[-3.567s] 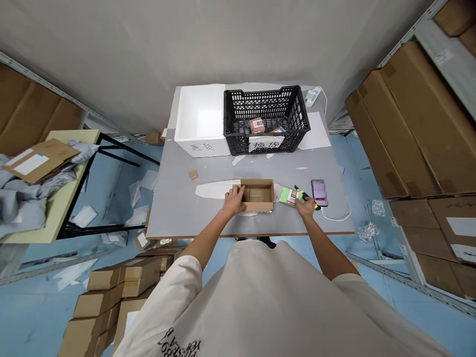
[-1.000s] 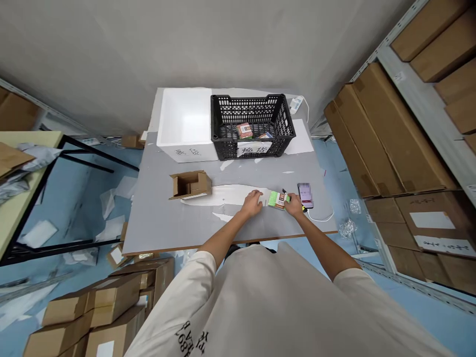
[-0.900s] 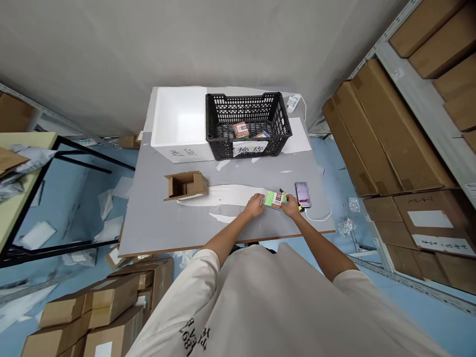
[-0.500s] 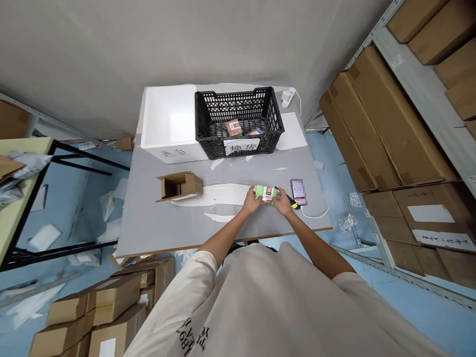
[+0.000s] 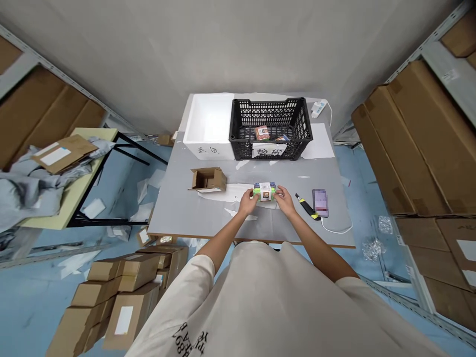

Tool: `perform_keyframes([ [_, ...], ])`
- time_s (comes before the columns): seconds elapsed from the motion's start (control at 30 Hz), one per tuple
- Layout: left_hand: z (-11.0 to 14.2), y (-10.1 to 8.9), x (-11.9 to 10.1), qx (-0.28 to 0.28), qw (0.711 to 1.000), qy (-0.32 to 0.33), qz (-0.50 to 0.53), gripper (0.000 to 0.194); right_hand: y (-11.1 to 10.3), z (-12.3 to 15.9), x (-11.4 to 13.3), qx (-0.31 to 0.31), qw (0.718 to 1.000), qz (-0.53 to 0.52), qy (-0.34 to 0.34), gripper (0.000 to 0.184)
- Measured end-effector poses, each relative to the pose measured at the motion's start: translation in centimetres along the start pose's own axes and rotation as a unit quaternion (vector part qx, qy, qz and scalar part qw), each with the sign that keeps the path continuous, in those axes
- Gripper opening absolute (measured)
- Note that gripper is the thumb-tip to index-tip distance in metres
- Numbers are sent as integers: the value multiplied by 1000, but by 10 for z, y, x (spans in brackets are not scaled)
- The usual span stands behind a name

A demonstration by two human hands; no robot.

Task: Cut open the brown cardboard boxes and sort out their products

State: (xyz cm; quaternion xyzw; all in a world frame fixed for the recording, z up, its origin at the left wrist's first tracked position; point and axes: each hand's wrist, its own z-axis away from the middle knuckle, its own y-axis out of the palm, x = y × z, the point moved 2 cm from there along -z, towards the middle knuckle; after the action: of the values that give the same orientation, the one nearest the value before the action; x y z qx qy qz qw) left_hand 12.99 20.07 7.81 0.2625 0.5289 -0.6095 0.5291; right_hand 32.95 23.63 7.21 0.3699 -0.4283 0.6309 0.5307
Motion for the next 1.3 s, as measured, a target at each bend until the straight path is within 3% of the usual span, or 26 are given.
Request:
perform_keyframes([
  [0.2, -4, -19, 12, -24, 997, -36, 64, 13, 18, 3, 11, 7, 1000, 6, 4, 66],
  [0.43, -7, -23, 22, -2, 994, -20, 107, 47, 24, 4, 10, -13, 1000, 13, 9, 49],
  [0.5, -7, -26, 20, 9, 994, -12, 107, 46, 23, 5, 9, -25, 999, 27, 14, 46],
  [0.63, -7, -32, 18, -9, 992, -29, 125, 23, 24, 7, 6, -31, 999, 23, 16, 50],
  [0.73, -7, -37, 17, -28, 992, -48, 117, 35, 28, 7, 5, -3, 1000, 20, -23, 57],
  [0.97, -7, -43, 17, -9, 996, 23, 90, 73, 31, 9, 4, -9, 992, 98, -84, 59],
  [1.17, -7, -49, 10, 17, 995, 93, 37, 67, 30, 12, 13, 27, 988, 120, -88, 78],
  [1.3, -8, -51, 7, 23, 995, 94, 27, 60, 28, 16, 22, 34, 980, 163, -114, 70],
])
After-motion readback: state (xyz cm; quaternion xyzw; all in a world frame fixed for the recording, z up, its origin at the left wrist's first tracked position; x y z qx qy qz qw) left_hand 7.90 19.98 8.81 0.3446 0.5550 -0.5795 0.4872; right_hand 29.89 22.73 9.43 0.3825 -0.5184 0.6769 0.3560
